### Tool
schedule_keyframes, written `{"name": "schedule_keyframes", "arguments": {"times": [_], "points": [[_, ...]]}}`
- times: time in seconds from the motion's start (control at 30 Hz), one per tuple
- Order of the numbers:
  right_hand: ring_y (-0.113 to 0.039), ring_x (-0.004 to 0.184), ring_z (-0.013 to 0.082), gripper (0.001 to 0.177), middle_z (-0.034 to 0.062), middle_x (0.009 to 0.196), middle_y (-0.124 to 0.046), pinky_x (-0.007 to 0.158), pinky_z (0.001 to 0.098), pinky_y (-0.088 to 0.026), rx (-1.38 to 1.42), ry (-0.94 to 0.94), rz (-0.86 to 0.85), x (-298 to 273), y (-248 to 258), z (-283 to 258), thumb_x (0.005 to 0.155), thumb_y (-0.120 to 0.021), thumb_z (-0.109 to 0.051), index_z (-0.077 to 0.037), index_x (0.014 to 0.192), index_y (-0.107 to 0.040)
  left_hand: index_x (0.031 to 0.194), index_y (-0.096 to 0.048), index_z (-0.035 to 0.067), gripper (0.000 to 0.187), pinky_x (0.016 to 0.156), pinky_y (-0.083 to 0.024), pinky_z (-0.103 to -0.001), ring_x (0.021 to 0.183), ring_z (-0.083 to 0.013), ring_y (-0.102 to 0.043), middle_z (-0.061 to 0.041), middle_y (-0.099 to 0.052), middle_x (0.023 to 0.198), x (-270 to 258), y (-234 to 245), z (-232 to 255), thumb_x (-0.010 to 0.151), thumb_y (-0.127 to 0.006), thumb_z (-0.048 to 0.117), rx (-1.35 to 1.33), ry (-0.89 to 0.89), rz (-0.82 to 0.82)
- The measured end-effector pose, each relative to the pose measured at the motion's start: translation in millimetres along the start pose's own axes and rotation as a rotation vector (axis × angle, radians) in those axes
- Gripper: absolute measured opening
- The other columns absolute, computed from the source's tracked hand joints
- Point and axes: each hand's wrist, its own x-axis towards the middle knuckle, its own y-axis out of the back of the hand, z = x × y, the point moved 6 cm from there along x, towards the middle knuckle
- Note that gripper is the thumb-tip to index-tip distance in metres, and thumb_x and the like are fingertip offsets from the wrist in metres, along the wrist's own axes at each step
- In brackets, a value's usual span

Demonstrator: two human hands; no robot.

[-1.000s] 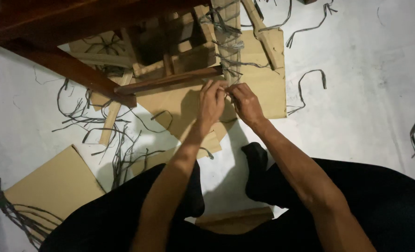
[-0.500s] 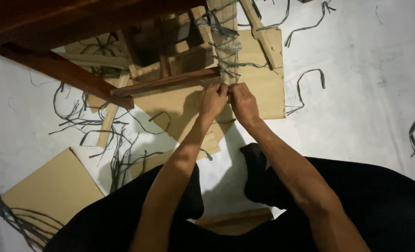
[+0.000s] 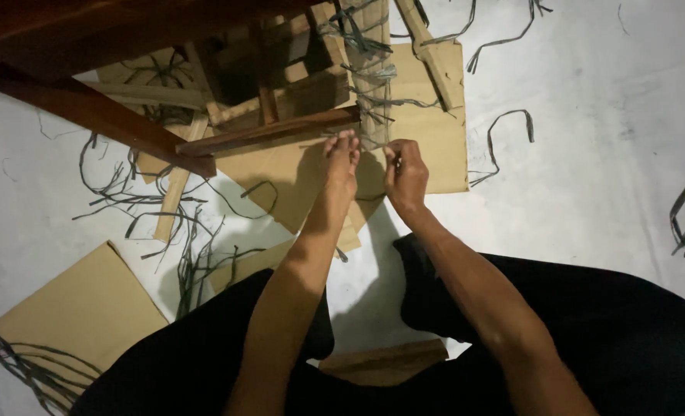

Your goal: Wrapping cardboard protection around the legs of a wooden chair and securing them with ties.

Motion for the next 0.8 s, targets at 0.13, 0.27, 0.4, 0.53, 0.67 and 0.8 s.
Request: {"name": "schedule_keyframes", "arguments": {"times": [0.13, 0.27, 0.4, 0.53, 0.67, 0.8], "points": [[-0.065, 0.072, 0.0292, 0.002, 0.0163, 0.094, -0.066, 0.063, 0.0414, -0.053, 0.011, -0.092, 0.092, 6.0, 6.5, 19.7, 0.101, -0.063, 0.001, 0.001, 0.101, -0.061, 0.101, -0.052, 0.014, 0.013, 0.069, -0.056, -0.028, 0.084, -0.0148, -0.069, -0.004, -0.073, 0.098, 29.7, -6.5, -4.4, 0.099, -0.065, 0.014, -0.005, -0.055, 0.028], [-0.064, 0.069, 0.0252, 0.008, 0.0159, 0.084, -0.067, 0.063, 0.0379, -0.052, 0.032, -0.223, 0.104, 10.0, 3.2, 44.6, 0.103, -0.064, -0.005, 0.001, 0.097, -0.063, 0.107, -0.050, 0.015, 0.019, 0.072, -0.058, -0.034, 0.082, -0.0221, -0.067, -0.009, -0.066, 0.093, 83.5, 10.0, -29.7, 0.098, -0.062, 0.003, -0.137, -0.104, 0.125], [-0.071, 0.074, 0.0233, 0.012, 0.0136, 0.083, -0.071, 0.068, 0.0348, -0.057, 0.096, -0.314, -0.052, 15.7, -8.4, 61.1, 0.099, -0.066, -0.010, 0.000, 0.094, -0.065, 0.109, -0.052, 0.010, 0.015, 0.078, -0.063, -0.037, 0.085, -0.0230, -0.068, -0.008, -0.063, 0.097, 77.5, 7.9, -23.1, 0.099, -0.061, 0.005, -0.281, -0.011, -0.031], [-0.071, 0.075, 0.0239, 0.012, 0.0145, 0.084, -0.073, 0.069, 0.0363, -0.056, 0.049, -0.262, -0.136, 27.8, -12.6, 37.4, 0.093, -0.069, -0.009, 0.002, 0.097, -0.066, 0.108, -0.051, 0.010, 0.016, 0.077, -0.061, -0.037, 0.083, -0.0245, -0.067, -0.010, -0.064, 0.097, 57.4, -1.0, -11.7, 0.097, -0.061, 0.003, -0.300, -0.001, -0.070], [-0.071, 0.071, 0.0213, 0.012, 0.0142, 0.083, -0.073, 0.065, 0.0338, -0.055, 0.081, -0.227, -0.136, 29.9, -22.9, 31.2, 0.095, -0.068, -0.010, 0.001, 0.099, -0.066, 0.109, -0.051, 0.008, 0.016, 0.082, -0.061, -0.039, 0.086, -0.0252, -0.067, -0.010, -0.062, 0.098, 60.4, -2.6, -10.0, 0.097, -0.059, 0.000, -0.270, 0.008, -0.102], [-0.064, 0.062, 0.0206, 0.012, 0.0130, 0.074, -0.069, 0.061, 0.0341, -0.051, 0.107, -0.271, -0.147, 30.5, -26.1, 31.3, 0.101, -0.064, -0.010, 0.000, 0.096, -0.068, 0.109, -0.054, 0.006, 0.010, 0.081, -0.060, -0.038, 0.085, -0.0236, -0.065, -0.010, -0.061, 0.097, 65.1, -0.1, -12.0, 0.100, -0.058, 0.002, -0.253, 0.004, -0.172]]}}
